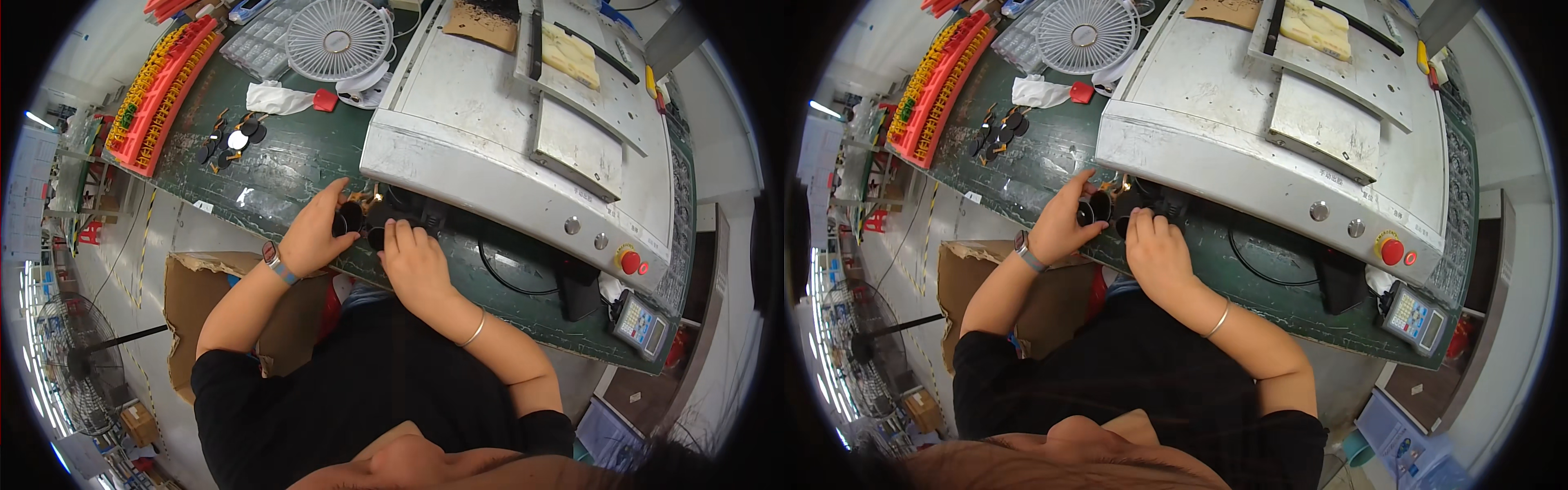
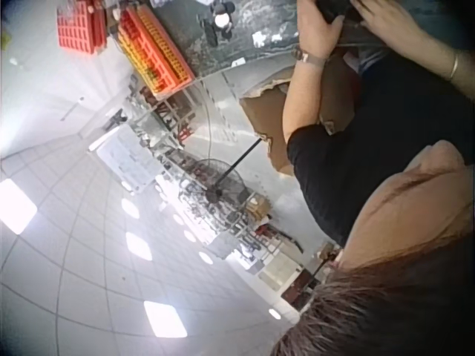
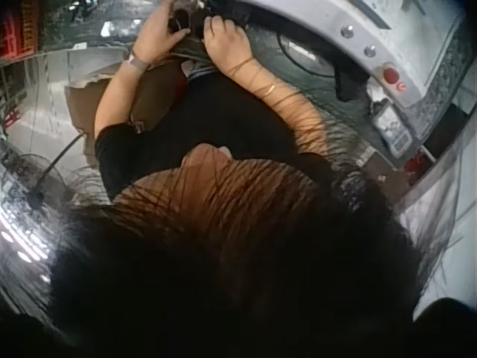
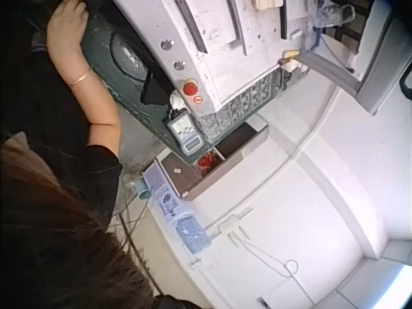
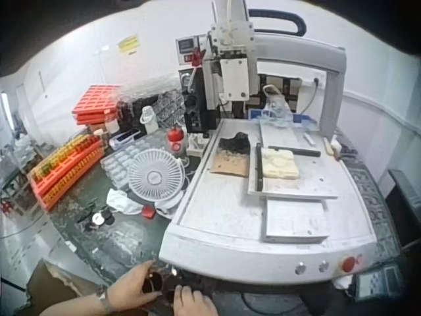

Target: Assembling electronic parts, specifically placing copper coils into component housings and using a specialized assembly machine.

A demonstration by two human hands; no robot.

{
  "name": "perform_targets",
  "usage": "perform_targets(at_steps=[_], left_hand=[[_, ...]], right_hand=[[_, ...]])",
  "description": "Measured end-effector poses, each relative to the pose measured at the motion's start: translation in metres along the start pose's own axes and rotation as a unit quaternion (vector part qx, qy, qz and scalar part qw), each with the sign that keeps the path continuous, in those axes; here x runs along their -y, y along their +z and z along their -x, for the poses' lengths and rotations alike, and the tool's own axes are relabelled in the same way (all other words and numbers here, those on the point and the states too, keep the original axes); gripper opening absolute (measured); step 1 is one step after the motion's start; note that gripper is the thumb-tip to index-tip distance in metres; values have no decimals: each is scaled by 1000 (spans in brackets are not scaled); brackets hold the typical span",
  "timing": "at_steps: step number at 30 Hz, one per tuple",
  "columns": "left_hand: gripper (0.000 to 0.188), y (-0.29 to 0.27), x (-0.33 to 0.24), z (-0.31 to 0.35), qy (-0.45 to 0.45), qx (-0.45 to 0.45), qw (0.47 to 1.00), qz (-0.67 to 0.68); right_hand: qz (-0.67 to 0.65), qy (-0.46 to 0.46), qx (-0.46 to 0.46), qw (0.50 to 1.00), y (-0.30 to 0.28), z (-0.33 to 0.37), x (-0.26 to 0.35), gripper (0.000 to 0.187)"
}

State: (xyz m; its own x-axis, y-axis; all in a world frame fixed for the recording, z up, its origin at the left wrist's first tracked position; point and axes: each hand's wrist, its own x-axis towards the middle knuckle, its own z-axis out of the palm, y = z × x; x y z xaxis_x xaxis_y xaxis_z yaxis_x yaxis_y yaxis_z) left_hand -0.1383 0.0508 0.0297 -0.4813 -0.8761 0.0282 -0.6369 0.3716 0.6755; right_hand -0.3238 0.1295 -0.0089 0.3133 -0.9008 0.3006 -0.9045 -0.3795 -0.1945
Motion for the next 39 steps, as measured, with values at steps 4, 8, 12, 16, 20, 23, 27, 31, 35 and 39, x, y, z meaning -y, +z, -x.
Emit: perform_targets(at_steps=[4, 8, 12, 16, 20, 23, 27, 31, 35, 39], left_hand=[[61, 1, 5, -1, 51, 47, 996, -52], [57, 3, 5, -8, 76, 34, 993, -85], [51, -2, 11, -17, 66, 43, 994, -76], [46, -17, 14, -12, 71, 14, 996, -59], [48, -15, 18, -3, 72, 44, 993, -80], [42, 0, 11, -13, 137, 37, 990, -12], [41, 24, 15, -17, 119, -3, 992, -32], [42, 27, 18, -15, 83, -37, 995, -38], [47, 16, 21, -14, 71, -72, 995, 10], [53, 6, 28, -15, 51, -84, 992, 75]], right_hand=[[42, 1, 35, 998, -6, 10, -5, 52], [55, -65, -4, 996, -15, 0, -9, 52], [110, -129, 3, 985, -10, -16, -14, 42], [122, -148, 0, 981, -13, -34, -3, 36], [-36, -106, 88, 990, -7, -41, 6, 27], [-47, -45, 106, 992, -5, -31, -2, 29], [35, -102, 134, 985, -21, -25, 7, 48], [34, -121, 89, 988, -22, -26, 1, 52], [1, -123, 82, 989, -35, -32, 3, 45], [-39, -108, 32, 993, -56, -34, 5, 41]])
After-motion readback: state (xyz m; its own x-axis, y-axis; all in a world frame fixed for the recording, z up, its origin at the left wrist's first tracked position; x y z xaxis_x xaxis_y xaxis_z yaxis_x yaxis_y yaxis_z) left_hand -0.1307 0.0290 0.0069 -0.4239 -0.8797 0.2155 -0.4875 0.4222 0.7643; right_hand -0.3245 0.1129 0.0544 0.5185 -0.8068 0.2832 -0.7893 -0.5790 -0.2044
